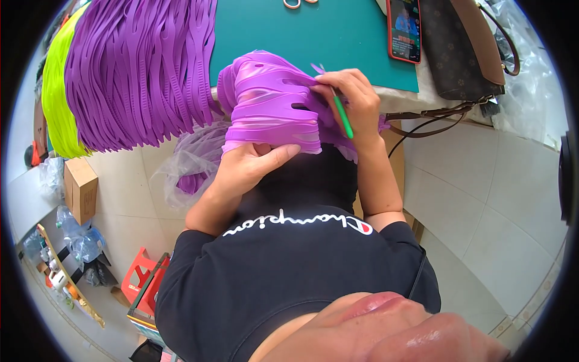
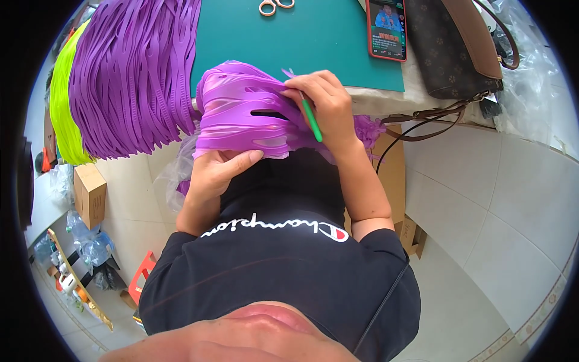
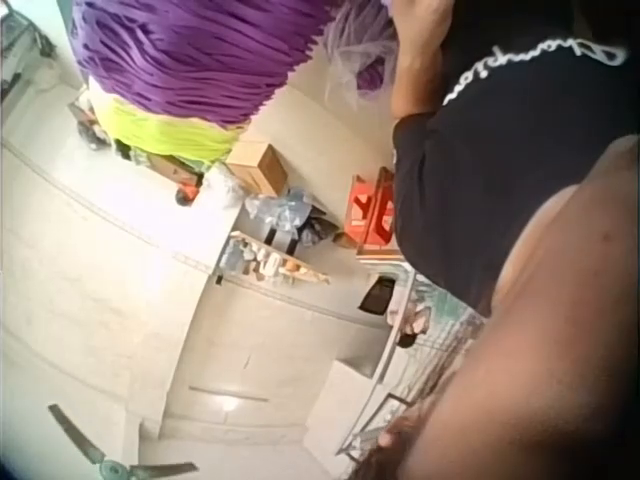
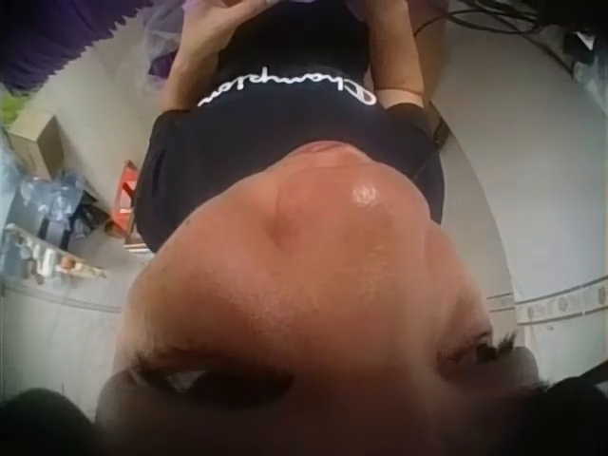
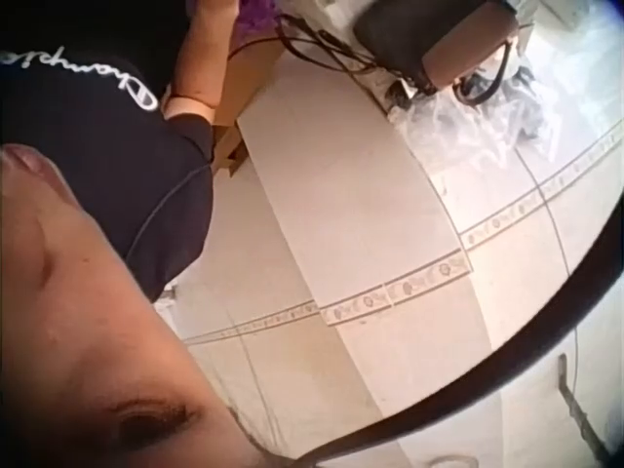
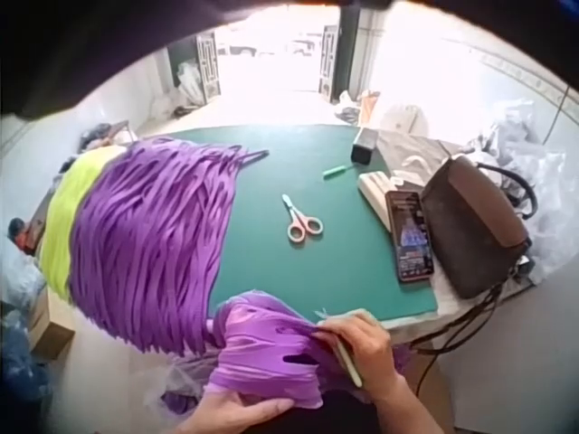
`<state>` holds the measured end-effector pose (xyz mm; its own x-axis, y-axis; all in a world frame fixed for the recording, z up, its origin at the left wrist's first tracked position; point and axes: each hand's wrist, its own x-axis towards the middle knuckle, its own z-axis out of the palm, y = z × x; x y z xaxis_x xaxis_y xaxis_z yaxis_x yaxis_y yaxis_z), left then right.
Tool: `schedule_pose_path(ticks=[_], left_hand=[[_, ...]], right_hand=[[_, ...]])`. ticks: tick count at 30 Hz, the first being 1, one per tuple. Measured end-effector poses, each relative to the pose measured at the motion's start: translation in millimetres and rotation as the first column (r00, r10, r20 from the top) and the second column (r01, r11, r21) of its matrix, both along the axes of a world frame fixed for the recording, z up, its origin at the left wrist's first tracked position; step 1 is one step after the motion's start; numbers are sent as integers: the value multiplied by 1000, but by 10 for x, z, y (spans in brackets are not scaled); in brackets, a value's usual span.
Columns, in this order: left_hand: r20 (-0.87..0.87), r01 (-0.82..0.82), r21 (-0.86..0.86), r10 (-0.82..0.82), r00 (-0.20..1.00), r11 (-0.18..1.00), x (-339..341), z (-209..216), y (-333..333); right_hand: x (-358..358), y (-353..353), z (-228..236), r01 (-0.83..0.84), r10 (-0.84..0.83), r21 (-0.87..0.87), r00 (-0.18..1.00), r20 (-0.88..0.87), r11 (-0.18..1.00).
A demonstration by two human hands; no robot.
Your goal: Arranging and inspecting purple elastic fabric strips using a small hook tool on a factory workbench.
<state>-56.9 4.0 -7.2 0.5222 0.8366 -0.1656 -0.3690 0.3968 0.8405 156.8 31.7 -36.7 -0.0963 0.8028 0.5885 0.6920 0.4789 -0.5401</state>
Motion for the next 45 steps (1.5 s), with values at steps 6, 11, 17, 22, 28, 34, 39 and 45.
schedule_pose_path(ticks=[6,11,17,22,28,34,39,45], left_hand=[[31,-9,56,7,999,998,-8,-40,39],[17,-16,67,15,1000,998,25,-43,57],[-4,-22,41,22,1000,999,-48,-23,2],[35,-2,11,1,999,1000,22,-45,5],[72,-96,72,91,993,993,155,-10,3],[-16,-114,73,115,993,991,160,-60,15],[8,-145,61,144,989,988,198,-67,24],[-3,-134,55,134,991,990,161,-56,17]], right_hand=[[308,-193,81,131,-133,26,988,81,991],[225,-159,53,135,-135,-38,990,-24,990],[663,-521,381,275,-421,-458,871,-254,845],[922,-799,649,455,-541,-538,841,-1,710],[381,-748,455,-95,-76,-245,792,-606,965],[-248,-622,235,-404,31,-237,554,-832,884],[-308,-587,179,-306,-29,-251,580,-814,918],[-329,-560,170,-325,2,-230,581,-814,917]])
